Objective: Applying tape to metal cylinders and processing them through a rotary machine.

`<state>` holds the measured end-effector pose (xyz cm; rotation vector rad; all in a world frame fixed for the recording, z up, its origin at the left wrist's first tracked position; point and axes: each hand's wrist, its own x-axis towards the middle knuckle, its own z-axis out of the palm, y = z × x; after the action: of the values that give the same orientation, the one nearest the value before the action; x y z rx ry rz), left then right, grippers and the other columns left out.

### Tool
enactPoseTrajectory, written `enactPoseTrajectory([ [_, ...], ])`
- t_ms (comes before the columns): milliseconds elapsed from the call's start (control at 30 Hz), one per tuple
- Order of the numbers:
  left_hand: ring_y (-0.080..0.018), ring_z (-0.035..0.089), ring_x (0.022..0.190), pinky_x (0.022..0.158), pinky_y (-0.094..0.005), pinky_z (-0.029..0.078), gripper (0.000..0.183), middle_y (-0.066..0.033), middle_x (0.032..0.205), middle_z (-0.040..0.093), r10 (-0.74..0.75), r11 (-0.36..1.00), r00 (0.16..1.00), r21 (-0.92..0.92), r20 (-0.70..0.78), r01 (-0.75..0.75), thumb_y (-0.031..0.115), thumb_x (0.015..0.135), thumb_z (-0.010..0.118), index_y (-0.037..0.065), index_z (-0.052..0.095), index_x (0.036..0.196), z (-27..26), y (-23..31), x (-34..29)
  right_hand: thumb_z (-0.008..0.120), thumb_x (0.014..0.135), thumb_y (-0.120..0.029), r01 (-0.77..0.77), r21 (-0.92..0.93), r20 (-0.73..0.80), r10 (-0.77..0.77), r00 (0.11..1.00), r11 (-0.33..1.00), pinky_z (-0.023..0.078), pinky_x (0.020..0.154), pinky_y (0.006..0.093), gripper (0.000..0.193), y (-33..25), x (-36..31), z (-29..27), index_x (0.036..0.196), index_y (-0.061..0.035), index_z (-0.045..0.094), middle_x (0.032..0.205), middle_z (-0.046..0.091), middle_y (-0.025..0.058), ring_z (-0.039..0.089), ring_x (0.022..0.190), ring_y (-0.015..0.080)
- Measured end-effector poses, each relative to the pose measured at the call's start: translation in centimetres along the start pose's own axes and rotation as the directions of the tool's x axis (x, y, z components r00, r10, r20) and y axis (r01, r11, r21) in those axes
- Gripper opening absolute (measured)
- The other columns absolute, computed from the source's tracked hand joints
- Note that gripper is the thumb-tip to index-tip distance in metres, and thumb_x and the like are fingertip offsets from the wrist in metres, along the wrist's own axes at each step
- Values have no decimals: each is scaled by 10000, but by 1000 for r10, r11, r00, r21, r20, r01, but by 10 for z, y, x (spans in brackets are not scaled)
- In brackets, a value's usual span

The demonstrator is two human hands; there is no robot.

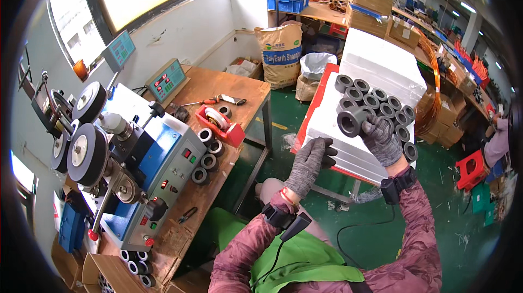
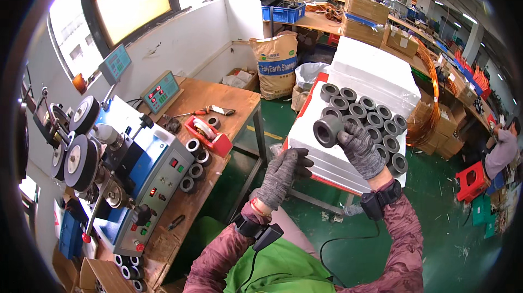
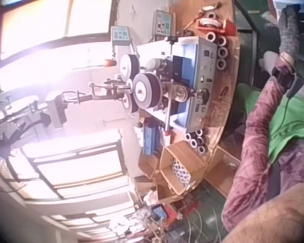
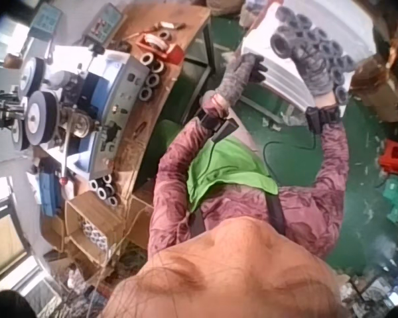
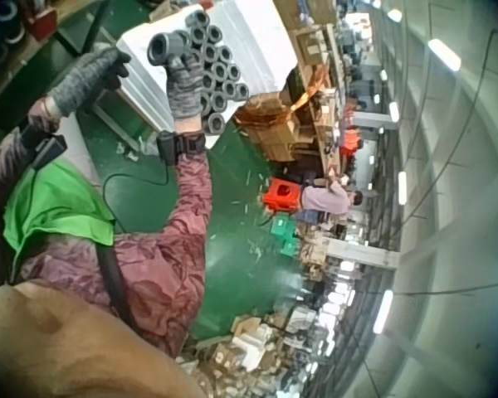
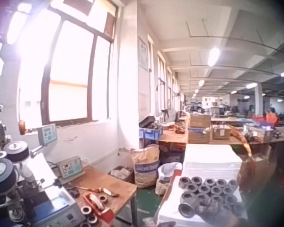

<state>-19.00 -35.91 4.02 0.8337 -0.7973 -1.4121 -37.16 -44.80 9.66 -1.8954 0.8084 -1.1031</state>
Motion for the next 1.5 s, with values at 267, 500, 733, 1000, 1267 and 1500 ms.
enactPoseTrajectory([
  [267,-167,610,801,731,-299,498,364,-99,963,624,-115,993,989,-7,-92,115,315,927,444,4,539,1091,-58,-33,-29,626,773,-253,-42,-205,319,107,942,978,440,738,328,312,-3,3,-10,919,22,610,907,583,127,564,815,212],
  [500,-187,614,782,702,-302,507,341,-111,913,628,-158,977,983,129,-95,169,301,917,466,7,547,1068,-85,-68,-64,660,628,-189,372,-800,317,-195,928,470,416,753,435,277,7,-1,-1,828,-18,573,968,535,154,498,899,326],
  [733,-213,625,720,666,-304,517,327,-123,844,632,-225,968,958,70,-180,240,271,919,463,-24,546,1033,-99,-88,-92,616,699,-199,291,-910,197,-310,930,294,392,849,448,320,50,2,-5,993,-75,599,1041,541,161,492,980,346],
  [1000,-201,627,726,678,-305,518,282,-131,855,634,-333,934,896,27,-293,356,225,916,472,-18,562,1027,-118,-105,-121,590,661,-624,-122,-976,-192,-452,871,180,206,1005,517,828,29,-74,-64,1302,-142,383,1321,333,168,299,1222,335],
  [1267,-198,627,722,681,-304,520,254,-126,854,635,-339,938,908,-18,-245,345,197,905,493,-12,562,1031,-116,-117,-121,687,503,-616,-460,-869,-494,-261,830,181,225,946,551,1021,55,-70,-39,1343,-168,319,1353,289,184,290,1193,386],
  [1500,-211,629,714,688,-325,529,259,-135,851,635,-333,939,893,-24,-302,342,193,894,509,-21,562,1030,-124,-123,-124,699,504,-599,-458,-860,-509,-343,789,224,222,942,534,999,67,-66,-37,1333,-174,338,1355,317,140,318,1158,368],
])
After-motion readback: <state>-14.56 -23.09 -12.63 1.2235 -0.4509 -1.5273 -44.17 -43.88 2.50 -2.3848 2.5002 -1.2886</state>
